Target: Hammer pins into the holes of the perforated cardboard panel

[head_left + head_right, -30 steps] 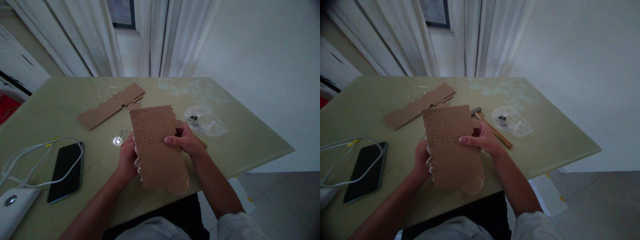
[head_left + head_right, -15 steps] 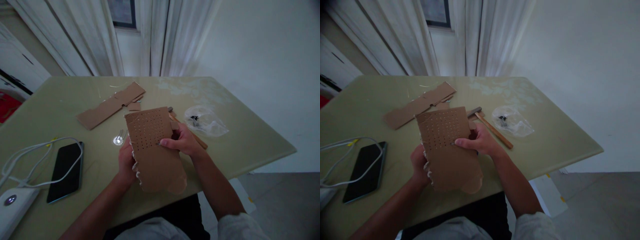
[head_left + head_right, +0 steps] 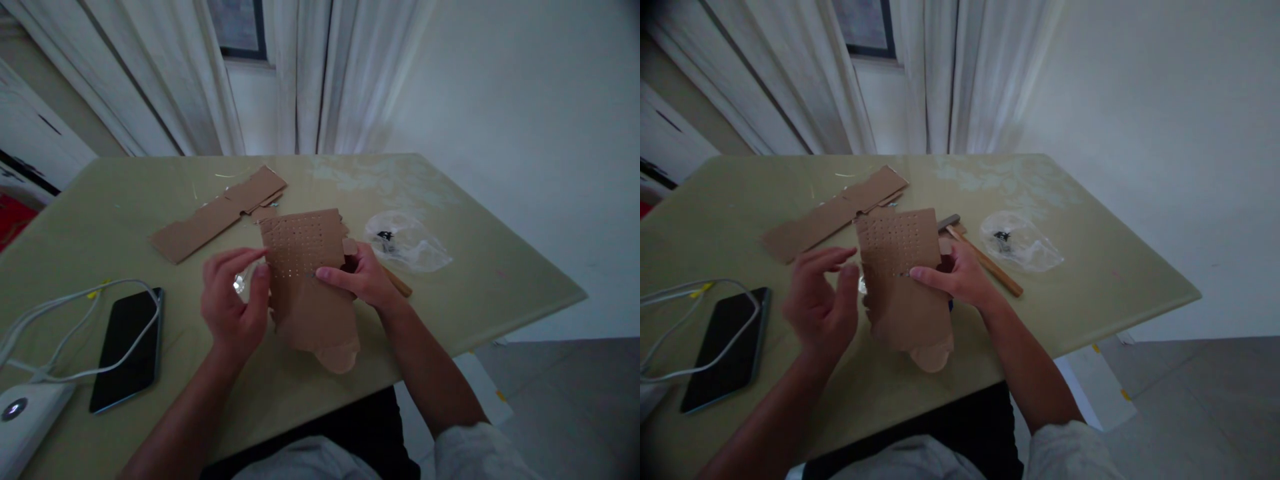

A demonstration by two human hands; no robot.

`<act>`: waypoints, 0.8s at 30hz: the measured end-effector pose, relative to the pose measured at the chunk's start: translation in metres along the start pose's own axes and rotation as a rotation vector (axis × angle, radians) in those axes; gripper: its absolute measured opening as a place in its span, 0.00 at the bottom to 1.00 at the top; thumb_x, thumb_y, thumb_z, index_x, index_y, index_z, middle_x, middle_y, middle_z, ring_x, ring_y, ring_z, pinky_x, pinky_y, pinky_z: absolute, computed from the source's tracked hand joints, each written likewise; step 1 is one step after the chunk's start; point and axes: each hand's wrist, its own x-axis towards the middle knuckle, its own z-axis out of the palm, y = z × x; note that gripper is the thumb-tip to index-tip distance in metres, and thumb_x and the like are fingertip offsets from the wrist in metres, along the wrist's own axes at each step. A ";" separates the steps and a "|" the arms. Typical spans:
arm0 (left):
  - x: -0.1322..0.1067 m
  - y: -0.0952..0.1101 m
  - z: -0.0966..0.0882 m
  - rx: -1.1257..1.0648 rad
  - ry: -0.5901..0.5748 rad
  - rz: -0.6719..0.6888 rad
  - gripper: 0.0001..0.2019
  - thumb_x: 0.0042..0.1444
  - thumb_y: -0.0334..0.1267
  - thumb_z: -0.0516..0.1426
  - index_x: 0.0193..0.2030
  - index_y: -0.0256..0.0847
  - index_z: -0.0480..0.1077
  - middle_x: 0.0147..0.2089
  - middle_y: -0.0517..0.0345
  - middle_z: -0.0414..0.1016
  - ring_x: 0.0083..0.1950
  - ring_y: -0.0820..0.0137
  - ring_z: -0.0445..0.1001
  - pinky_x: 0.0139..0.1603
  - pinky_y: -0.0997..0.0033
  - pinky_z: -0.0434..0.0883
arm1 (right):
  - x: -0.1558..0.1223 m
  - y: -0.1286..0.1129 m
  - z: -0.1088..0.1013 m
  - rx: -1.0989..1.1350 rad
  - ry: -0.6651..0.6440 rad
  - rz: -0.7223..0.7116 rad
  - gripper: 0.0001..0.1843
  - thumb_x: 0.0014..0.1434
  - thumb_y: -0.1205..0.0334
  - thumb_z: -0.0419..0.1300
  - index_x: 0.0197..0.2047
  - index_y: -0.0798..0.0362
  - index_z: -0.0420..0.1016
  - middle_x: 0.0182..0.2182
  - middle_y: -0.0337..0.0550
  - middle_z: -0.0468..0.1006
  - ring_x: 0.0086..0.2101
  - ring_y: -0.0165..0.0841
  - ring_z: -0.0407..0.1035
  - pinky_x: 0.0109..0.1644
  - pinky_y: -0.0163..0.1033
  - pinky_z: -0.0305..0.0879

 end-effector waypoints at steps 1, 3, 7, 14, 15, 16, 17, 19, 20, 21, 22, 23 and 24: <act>-0.001 0.004 -0.001 0.025 -0.067 0.085 0.09 0.70 0.37 0.65 0.55 0.48 0.80 0.52 0.52 0.84 0.52 0.60 0.81 0.56 0.54 0.74 | 0.000 0.001 0.000 -0.007 -0.011 0.002 0.22 0.55 0.51 0.81 0.50 0.50 0.85 0.45 0.45 0.91 0.43 0.40 0.85 0.47 0.44 0.85; -0.003 0.010 0.000 0.054 -0.182 0.191 0.09 0.66 0.38 0.69 0.52 0.49 0.82 0.51 0.54 0.85 0.51 0.60 0.80 0.56 0.54 0.74 | 0.001 0.003 0.000 -0.017 -0.020 0.000 0.22 0.55 0.52 0.81 0.49 0.50 0.85 0.43 0.44 0.90 0.42 0.39 0.85 0.46 0.42 0.84; -0.006 0.014 0.006 0.067 -0.197 0.193 0.05 0.67 0.34 0.68 0.47 0.49 0.83 0.48 0.55 0.86 0.49 0.61 0.80 0.54 0.56 0.75 | 0.003 0.005 -0.001 -0.034 -0.033 0.005 0.22 0.54 0.51 0.81 0.48 0.51 0.85 0.42 0.44 0.90 0.42 0.40 0.84 0.48 0.44 0.83; -0.012 0.014 0.007 0.049 -0.202 0.159 0.05 0.71 0.31 0.62 0.45 0.48 0.77 0.51 0.57 0.89 0.54 0.60 0.84 0.61 0.50 0.70 | 0.004 0.004 0.002 -0.048 -0.060 0.017 0.21 0.54 0.51 0.81 0.47 0.51 0.86 0.42 0.43 0.89 0.42 0.39 0.83 0.48 0.42 0.83; -0.013 0.014 0.007 0.040 -0.203 0.161 0.06 0.72 0.31 0.61 0.46 0.48 0.76 0.52 0.57 0.90 0.55 0.60 0.85 0.63 0.49 0.68 | 0.004 0.004 0.002 -0.049 -0.064 0.020 0.21 0.54 0.51 0.81 0.46 0.51 0.86 0.41 0.43 0.89 0.42 0.39 0.83 0.48 0.42 0.83; -0.014 0.014 0.007 0.029 -0.202 0.163 0.06 0.73 0.31 0.60 0.46 0.48 0.75 0.52 0.56 0.90 0.56 0.60 0.85 0.64 0.48 0.68 | 0.004 0.003 0.003 -0.048 -0.070 0.019 0.21 0.54 0.51 0.81 0.46 0.51 0.86 0.41 0.43 0.89 0.42 0.39 0.83 0.48 0.42 0.83; -0.015 0.014 0.007 0.015 -0.197 0.167 0.06 0.73 0.31 0.59 0.46 0.48 0.74 0.52 0.56 0.90 0.57 0.60 0.86 0.64 0.48 0.67 | 0.003 0.003 0.004 -0.045 -0.076 0.014 0.21 0.54 0.50 0.81 0.46 0.51 0.86 0.41 0.43 0.89 0.42 0.38 0.84 0.48 0.42 0.83; -0.017 0.014 0.007 -0.015 -0.182 0.171 0.05 0.75 0.32 0.57 0.46 0.48 0.71 0.52 0.55 0.90 0.58 0.60 0.86 0.65 0.47 0.68 | 0.002 0.002 0.005 -0.038 -0.084 0.002 0.21 0.54 0.51 0.81 0.48 0.50 0.86 0.41 0.43 0.89 0.42 0.38 0.84 0.47 0.41 0.83; -0.018 0.015 0.007 -0.034 -0.177 0.167 0.06 0.76 0.33 0.56 0.44 0.48 0.69 0.51 0.55 0.90 0.58 0.60 0.87 0.66 0.46 0.68 | 0.002 0.002 0.005 -0.036 -0.086 -0.002 0.21 0.55 0.51 0.81 0.48 0.50 0.86 0.42 0.43 0.89 0.43 0.38 0.84 0.47 0.41 0.83; -0.018 0.016 0.007 -0.056 -0.175 0.161 0.08 0.77 0.35 0.54 0.43 0.48 0.67 0.50 0.55 0.90 0.58 0.60 0.87 0.67 0.44 0.68 | 0.002 0.003 0.005 -0.034 -0.085 -0.003 0.21 0.55 0.52 0.81 0.49 0.50 0.86 0.42 0.43 0.89 0.43 0.38 0.85 0.48 0.40 0.83; -0.019 0.017 0.007 -0.074 -0.175 0.149 0.10 0.78 0.36 0.52 0.41 0.48 0.65 0.49 0.55 0.90 0.57 0.60 0.87 0.68 0.43 0.68 | 0.002 0.003 0.004 -0.034 -0.081 0.004 0.21 0.55 0.53 0.81 0.49 0.51 0.86 0.42 0.43 0.90 0.43 0.38 0.85 0.48 0.40 0.83; -0.019 0.018 0.007 -0.090 -0.166 0.136 0.11 0.79 0.38 0.51 0.39 0.48 0.63 0.49 0.55 0.90 0.56 0.59 0.88 0.68 0.42 0.68 | 0.003 0.004 0.003 -0.034 -0.074 0.013 0.22 0.55 0.53 0.81 0.50 0.51 0.86 0.43 0.44 0.90 0.43 0.38 0.85 0.48 0.41 0.83; -0.018 0.019 0.007 -0.106 -0.150 0.113 0.12 0.79 0.39 0.51 0.39 0.48 0.61 0.48 0.55 0.90 0.55 0.59 0.88 0.67 0.42 0.69 | 0.003 0.005 0.002 -0.034 -0.064 0.022 0.22 0.54 0.53 0.81 0.50 0.51 0.86 0.44 0.45 0.90 0.43 0.39 0.85 0.48 0.41 0.83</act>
